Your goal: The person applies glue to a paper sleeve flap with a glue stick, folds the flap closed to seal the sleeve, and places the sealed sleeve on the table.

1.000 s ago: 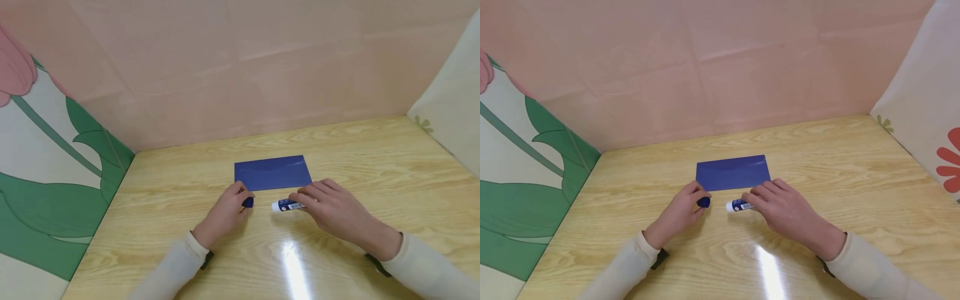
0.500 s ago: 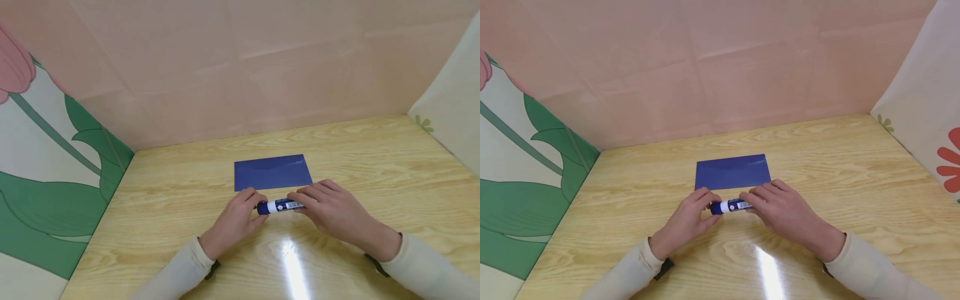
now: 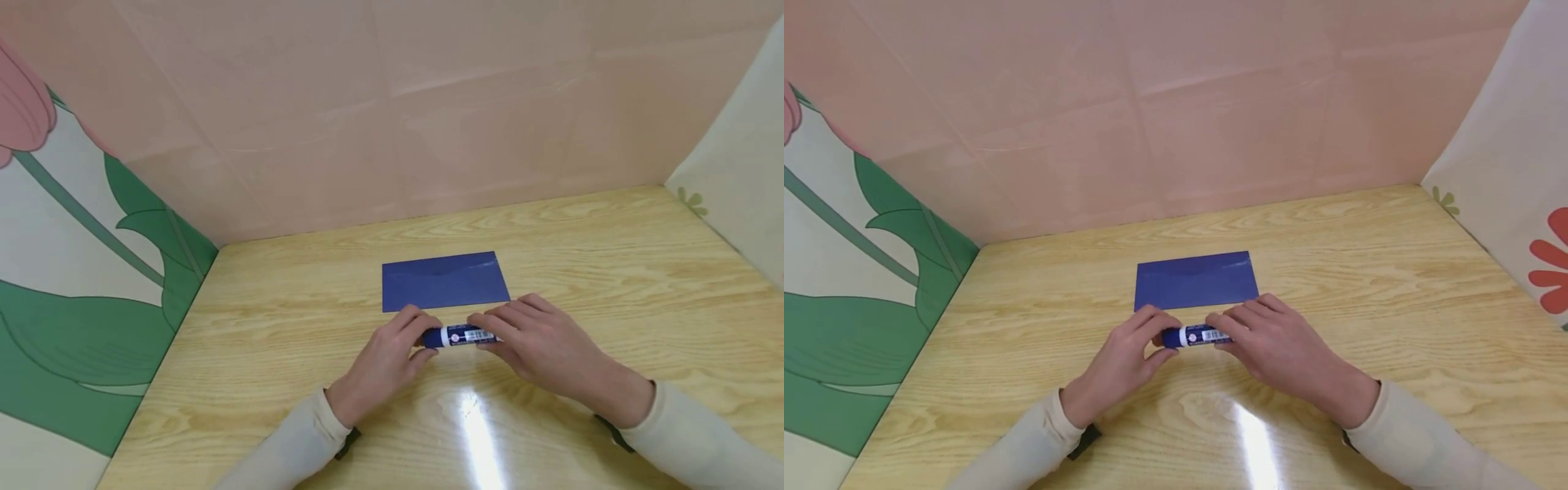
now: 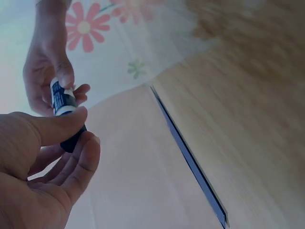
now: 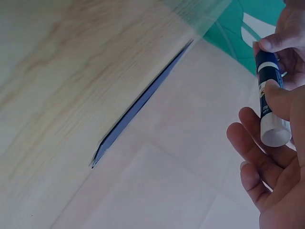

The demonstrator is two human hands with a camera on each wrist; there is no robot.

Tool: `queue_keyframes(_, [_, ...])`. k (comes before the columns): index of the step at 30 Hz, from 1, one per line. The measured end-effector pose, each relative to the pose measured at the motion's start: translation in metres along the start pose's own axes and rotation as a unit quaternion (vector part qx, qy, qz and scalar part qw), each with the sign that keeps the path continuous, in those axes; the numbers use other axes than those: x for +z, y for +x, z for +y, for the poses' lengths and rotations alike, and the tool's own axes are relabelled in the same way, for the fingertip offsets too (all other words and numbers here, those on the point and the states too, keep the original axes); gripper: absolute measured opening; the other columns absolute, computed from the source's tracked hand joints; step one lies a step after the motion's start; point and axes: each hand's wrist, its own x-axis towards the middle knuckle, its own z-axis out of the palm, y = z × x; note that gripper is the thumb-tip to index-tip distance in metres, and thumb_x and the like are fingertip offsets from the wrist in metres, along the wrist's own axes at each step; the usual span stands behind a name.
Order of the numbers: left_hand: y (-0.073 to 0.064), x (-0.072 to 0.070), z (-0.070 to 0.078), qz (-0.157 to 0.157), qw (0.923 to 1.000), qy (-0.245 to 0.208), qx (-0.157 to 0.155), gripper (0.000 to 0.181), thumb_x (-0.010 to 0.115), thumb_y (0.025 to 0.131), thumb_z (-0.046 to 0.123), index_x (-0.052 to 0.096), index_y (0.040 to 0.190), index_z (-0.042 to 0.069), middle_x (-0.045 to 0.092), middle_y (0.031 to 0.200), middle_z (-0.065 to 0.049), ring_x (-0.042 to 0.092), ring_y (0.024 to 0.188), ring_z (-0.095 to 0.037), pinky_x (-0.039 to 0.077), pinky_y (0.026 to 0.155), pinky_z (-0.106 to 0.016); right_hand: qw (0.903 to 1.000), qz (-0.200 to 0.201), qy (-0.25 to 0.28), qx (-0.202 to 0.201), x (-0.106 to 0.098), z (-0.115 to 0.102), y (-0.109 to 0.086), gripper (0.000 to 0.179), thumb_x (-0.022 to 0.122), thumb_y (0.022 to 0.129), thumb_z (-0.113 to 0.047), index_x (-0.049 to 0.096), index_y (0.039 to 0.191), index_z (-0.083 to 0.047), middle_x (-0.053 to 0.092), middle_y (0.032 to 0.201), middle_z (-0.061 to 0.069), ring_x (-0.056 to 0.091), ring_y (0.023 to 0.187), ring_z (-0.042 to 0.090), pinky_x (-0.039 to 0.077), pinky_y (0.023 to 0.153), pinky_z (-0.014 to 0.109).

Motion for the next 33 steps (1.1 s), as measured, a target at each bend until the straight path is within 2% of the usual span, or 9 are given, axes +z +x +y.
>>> queue_keyframes(3, [0.0, -0.001, 0.001, 0.01, 0.9999, 0.001, 0.011, 0.031, 0.078, 0.083, 0.0, 0.063, 0.11, 0.008, 0.064, 0.107, -0.002, 0.067, 0.087, -0.009, 0.055, 0.075, -0.014, 1.0, 0.003, 0.007, 0.002, 0.001, 0.0, 0.0, 0.05, 0.037, 0.107, -0.046, 0.069, 0.114, -0.008, 0.075, 0.095, 0.0, 0.07, 0.082, 0.017, 0.051, 0.073, 0.035])
queue_keyframes(9, [0.0, -0.002, 0.003, 0.053, 0.9977, 0.01, 0.042, 0.024, 0.078, 0.082, 0.0, 0.059, 0.095, 0.008, 0.07, 0.104, -0.004, 0.07, 0.088, -0.01, 0.057, 0.076, -0.016, 0.9999, 0.009, 0.012, 0.002, 0.001, 0.0, 0.0, 0.049, 0.039, 0.107, -0.043, 0.069, 0.114, -0.005, 0.075, 0.096, 0.002, 0.071, 0.083, 0.018, 0.052, 0.074, 0.035])
queue_keyframes(13, [-0.001, -0.003, 0.004, 0.068, 0.9924, 0.062, 0.082, 0.018, 0.076, 0.085, 0.0, 0.061, 0.089, 0.009, 0.073, 0.106, -0.005, 0.073, 0.092, -0.012, 0.056, 0.079, -0.014, 0.9999, 0.007, 0.014, 0.001, 0.001, -0.001, 0.0, 0.049, 0.038, 0.108, -0.042, 0.07, 0.114, -0.005, 0.076, 0.096, 0.002, 0.071, 0.085, 0.018, 0.052, 0.074, 0.035])
queue_keyframes(15, [-0.001, -0.005, 0.005, 0.074, 0.9853, 0.103, 0.114, 0.014, 0.073, 0.087, -0.001, 0.063, 0.086, 0.008, 0.074, 0.107, -0.006, 0.073, 0.094, -0.013, 0.056, 0.08, -0.014, 0.9998, 0.008, 0.016, 0.0, 0.0, -0.002, 0.0, 0.049, 0.037, 0.108, -0.041, 0.07, 0.114, -0.005, 0.076, 0.095, 0.002, 0.071, 0.084, 0.018, 0.052, 0.073, 0.034])
queue_keyframes(20, [-0.003, -0.01, 0.008, 0.091, 0.958, 0.194, 0.191, 0.01, 0.069, 0.089, -0.002, 0.066, 0.083, 0.006, 0.075, 0.106, -0.009, 0.075, 0.093, -0.014, 0.056, 0.081, -0.015, 0.9996, 0.011, 0.024, -0.006, -0.001, -0.004, 0.001, 0.049, 0.037, 0.108, -0.038, 0.069, 0.113, -0.002, 0.075, 0.093, 0.003, 0.07, 0.082, 0.018, 0.052, 0.073, 0.033])
queue_keyframes(25, [-0.001, -0.011, 0.008, 0.12, 0.9325, 0.245, 0.237, 0.01, 0.073, 0.086, 0.001, 0.065, 0.081, 0.004, 0.076, 0.102, -0.009, 0.075, 0.088, -0.013, 0.057, 0.08, -0.016, 0.9989, 0.012, 0.045, -0.002, 0.0, -0.006, 0.001, 0.049, 0.036, 0.109, -0.037, 0.068, 0.113, 0.0, 0.072, 0.092, 0.003, 0.068, 0.08, 0.017, 0.05, 0.071, 0.031])
queue_keyframes(28, [-0.001, -0.01, 0.008, 0.133, 0.9218, 0.265, 0.25, 0.012, 0.074, 0.085, 0.001, 0.065, 0.079, 0.003, 0.076, 0.101, -0.009, 0.074, 0.084, -0.012, 0.057, 0.077, -0.016, 0.9987, 0.006, 0.051, 0.005, 0.001, -0.007, 0.001, 0.051, 0.033, 0.109, -0.038, 0.067, 0.113, 0.001, 0.071, 0.09, 0.003, 0.066, 0.079, 0.016, 0.049, 0.071, 0.032])
queue_keyframes(30, [-0.001, -0.009, 0.007, 0.13, 0.9222, 0.266, 0.248, 0.012, 0.073, 0.086, 0.001, 0.064, 0.079, 0.003, 0.076, 0.101, -0.009, 0.074, 0.084, -0.012, 0.058, 0.077, -0.017, 0.9986, 0.004, 0.052, 0.008, 0.001, -0.008, 0.001, 0.053, 0.032, 0.109, -0.039, 0.067, 0.112, 0.001, 0.071, 0.089, 0.003, 0.066, 0.078, 0.016, 0.049, 0.072, 0.032])
queue_keyframes(33, [-0.002, -0.009, 0.006, 0.118, 0.9325, 0.248, 0.234, 0.01, 0.071, 0.088, 0.0, 0.065, 0.082, 0.003, 0.075, 0.103, -0.01, 0.074, 0.089, -0.014, 0.058, 0.08, -0.018, 0.9986, 0.002, 0.051, 0.015, 0.002, -0.009, 0.001, 0.052, 0.033, 0.109, -0.04, 0.067, 0.112, -0.001, 0.071, 0.09, 0.002, 0.065, 0.077, 0.014, 0.049, 0.071, 0.032])
